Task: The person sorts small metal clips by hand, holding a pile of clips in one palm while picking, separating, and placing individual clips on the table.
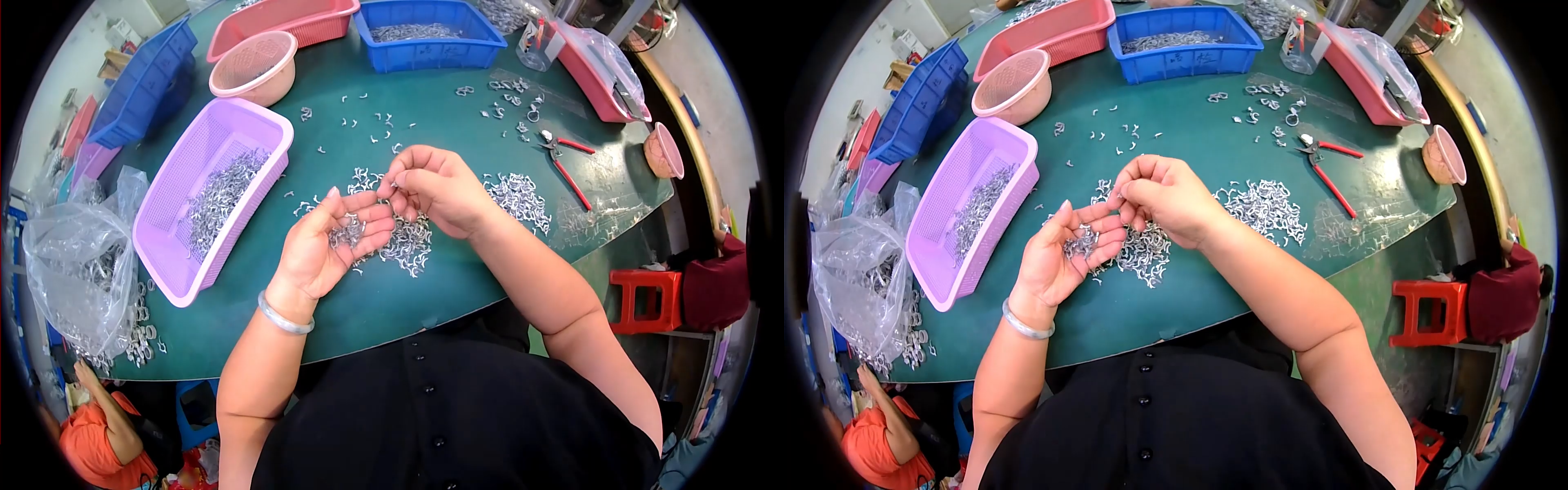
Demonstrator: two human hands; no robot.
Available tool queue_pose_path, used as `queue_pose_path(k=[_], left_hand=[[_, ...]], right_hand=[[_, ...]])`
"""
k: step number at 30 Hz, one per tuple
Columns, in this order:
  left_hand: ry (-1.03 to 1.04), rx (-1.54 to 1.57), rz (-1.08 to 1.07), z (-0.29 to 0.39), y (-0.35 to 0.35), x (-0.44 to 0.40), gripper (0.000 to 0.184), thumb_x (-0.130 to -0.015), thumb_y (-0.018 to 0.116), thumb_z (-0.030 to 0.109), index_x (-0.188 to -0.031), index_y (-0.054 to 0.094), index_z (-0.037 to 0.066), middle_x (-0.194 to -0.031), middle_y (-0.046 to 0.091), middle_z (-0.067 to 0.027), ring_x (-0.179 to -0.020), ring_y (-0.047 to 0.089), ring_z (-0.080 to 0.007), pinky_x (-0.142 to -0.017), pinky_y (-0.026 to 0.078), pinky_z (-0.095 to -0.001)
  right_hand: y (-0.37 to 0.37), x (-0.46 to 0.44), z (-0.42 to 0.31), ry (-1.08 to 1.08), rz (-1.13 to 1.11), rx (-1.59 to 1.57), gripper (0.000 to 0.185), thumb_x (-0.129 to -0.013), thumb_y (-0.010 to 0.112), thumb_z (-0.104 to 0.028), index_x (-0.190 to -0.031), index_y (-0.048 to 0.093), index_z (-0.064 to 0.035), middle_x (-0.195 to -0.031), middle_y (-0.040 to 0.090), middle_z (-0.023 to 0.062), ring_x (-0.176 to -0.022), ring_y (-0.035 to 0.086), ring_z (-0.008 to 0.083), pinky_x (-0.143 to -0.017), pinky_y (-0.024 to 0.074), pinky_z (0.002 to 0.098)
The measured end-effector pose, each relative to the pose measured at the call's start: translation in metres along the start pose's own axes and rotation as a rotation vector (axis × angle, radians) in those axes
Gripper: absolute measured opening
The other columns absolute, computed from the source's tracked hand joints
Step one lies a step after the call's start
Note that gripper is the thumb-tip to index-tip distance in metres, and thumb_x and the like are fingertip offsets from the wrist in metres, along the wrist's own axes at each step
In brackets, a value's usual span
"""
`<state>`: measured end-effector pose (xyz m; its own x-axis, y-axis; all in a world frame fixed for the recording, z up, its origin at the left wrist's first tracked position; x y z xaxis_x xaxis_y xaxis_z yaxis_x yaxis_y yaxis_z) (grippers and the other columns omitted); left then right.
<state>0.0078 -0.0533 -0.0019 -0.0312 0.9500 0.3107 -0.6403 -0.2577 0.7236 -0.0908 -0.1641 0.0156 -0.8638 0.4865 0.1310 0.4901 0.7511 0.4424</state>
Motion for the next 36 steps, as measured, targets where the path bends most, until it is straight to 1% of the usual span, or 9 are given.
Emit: queue_pose_path(k=[4,7,10,13,16,19,22,26,36], left_hand=[[-0.002,0.06,-0.01,-0.001,0.003,-0.001,0.05,-0.096,0.032,0.035,-0.116,0.046,-0.008,-0.107,0.056,-0.0187,-0.099,0.058,-0.0264,-0.087,0.049,-0.0377],[0.007,0.068,0.032,-0.004,-0.005,0.0,0.046,-0.096,0.032,0.033,-0.108,0.05,-0.007,-0.106,0.056,-0.0188,-0.099,0.058,-0.0275,-0.088,0.048,-0.0428],[0.026,0.094,0.023,-0.004,-0.005,0.001,0.042,-0.096,0.033,0.032,-0.099,0.052,-0.005,-0.104,0.057,-0.0179,-0.098,0.058,-0.0282,-0.088,0.048,-0.0471],[0.02,0.111,0.011,-0.005,-0.004,0.001,0.04,-0.096,0.034,0.031,-0.096,0.053,-0.004,-0.102,0.057,-0.0163,-0.097,0.058,-0.0283,-0.087,0.048,-0.0477],[0.016,0.114,0.01,-0.006,0.0,0.002,0.039,-0.096,0.035,0.031,-0.095,0.054,-0.003,-0.1,0.058,-0.0151,-0.097,0.058,-0.0281,-0.087,0.049,-0.0467],[-0.007,0.062,0.06,-0.003,0.006,0.006,0.033,-0.094,0.041,0.028,-0.097,0.054,-0.002,-0.1,0.058,-0.0145,-0.094,0.059,-0.0254,-0.082,0.051,-0.0421],[0.01,-0.116,0.097,-0.002,0.001,0.005,0.026,-0.092,0.047,0.025,-0.095,0.054,0.0,-0.093,0.059,-0.0126,-0.086,0.06,-0.0216,-0.074,0.053,-0.0356],[-0.019,-0.287,0.072,-0.001,-0.009,0.004,0.017,-0.089,0.052,0.02,-0.091,0.056,0.003,-0.082,0.061,-0.0092,-0.074,0.062,-0.0176,-0.066,0.053,-0.029],[0.037,-0.126,0.115,-0.002,-0.007,0.003,0.015,-0.09,0.052,0.016,-0.092,0.055,0.001,-0.083,0.061,-0.0102,-0.072,0.062,-0.0176,-0.066,0.054,-0.0277]], right_hand=[[0.003,0.0,-0.001,-0.022,0.009,0.038,0.013,-0.081,0.049,0.003,-0.093,0.054,0.0033,-0.087,0.06,0.0119,-0.063,0.056,0.0125,-0.053,0.0449,0.0224],[0.016,0.0,0.003,-0.11,-0.087,0.341,0.014,-0.077,0.05,0.005,-0.088,0.057,0.0045,-0.08,0.059,0.0072,-0.066,0.059,0.0135,-0.059,0.0495,0.0248],[0.03,0.009,-0.008,-0.4,-0.102,0.927,0.01,-0.073,0.058,0.0,-0.081,0.063,-0.0009,-0.072,0.056,0.0065,-0.066,0.059,0.0167,-0.06,0.0485,0.0272],[0.028,0.008,-0.004,-0.489,-0.096,0.997,0.008,-0.071,0.062,-0.002,-0.078,0.065,-0.0034,-0.075,0.056,0.0074,-0.066,0.058,0.0181,-0.06,0.0477,0.0277],[0.028,0.008,-0.002,-0.522,-0.11,1.045,0.007,-0.072,0.062,-0.004,-0.079,0.063,-0.0026,-0.077,0.056,0.0073,-0.065,0.058,0.019,-0.059,0.0476,0.0287],[0.024,0.006,0.0,-0.367,-0.082,0.894,0.004,-0.074,0.06,-0.006,-0.078,0.061,-0.0031,-0.075,0.056,0.0073,-0.064,0.058,0.0205,-0.058,0.047,0.0298],[0.022,0.007,0.0,-0.41,-0.086,0.846,0.004,-0.076,0.06,-0.007,-0.077,0.059,-0.0028,-0.074,0.055,0.0074,-0.063,0.058,0.0211,-0.056,0.0462,0.0298],[0.026,0.009,-0.004,-0.48,-0.082,0.986,0.004,-0.076,0.061,-0.006,-0.079,0.06,-0.0023,-0.076,0.055,0.0075,-0.063,0.057,0.0185,-0.055,0.0457,0.0281],[0.023,0.009,-0.002,-0.399,-0.053,0.719,0.005,-0.079,0.059,-0.001,-0.084,0.06,0.0002,-0.079,0.056,0.0066,-0.067,0.058,0.014,-0.06,0.0471,0.0259]])
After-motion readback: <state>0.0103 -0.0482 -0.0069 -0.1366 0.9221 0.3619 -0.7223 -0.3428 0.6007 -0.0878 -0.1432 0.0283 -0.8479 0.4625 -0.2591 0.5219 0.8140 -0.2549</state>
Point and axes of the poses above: each hand's wrist, its own x-axis away from the middle knuckle, its own y-axis out of the palm, z = x × y, the point moved 5 cm from there along -x, towards the middle knuckle
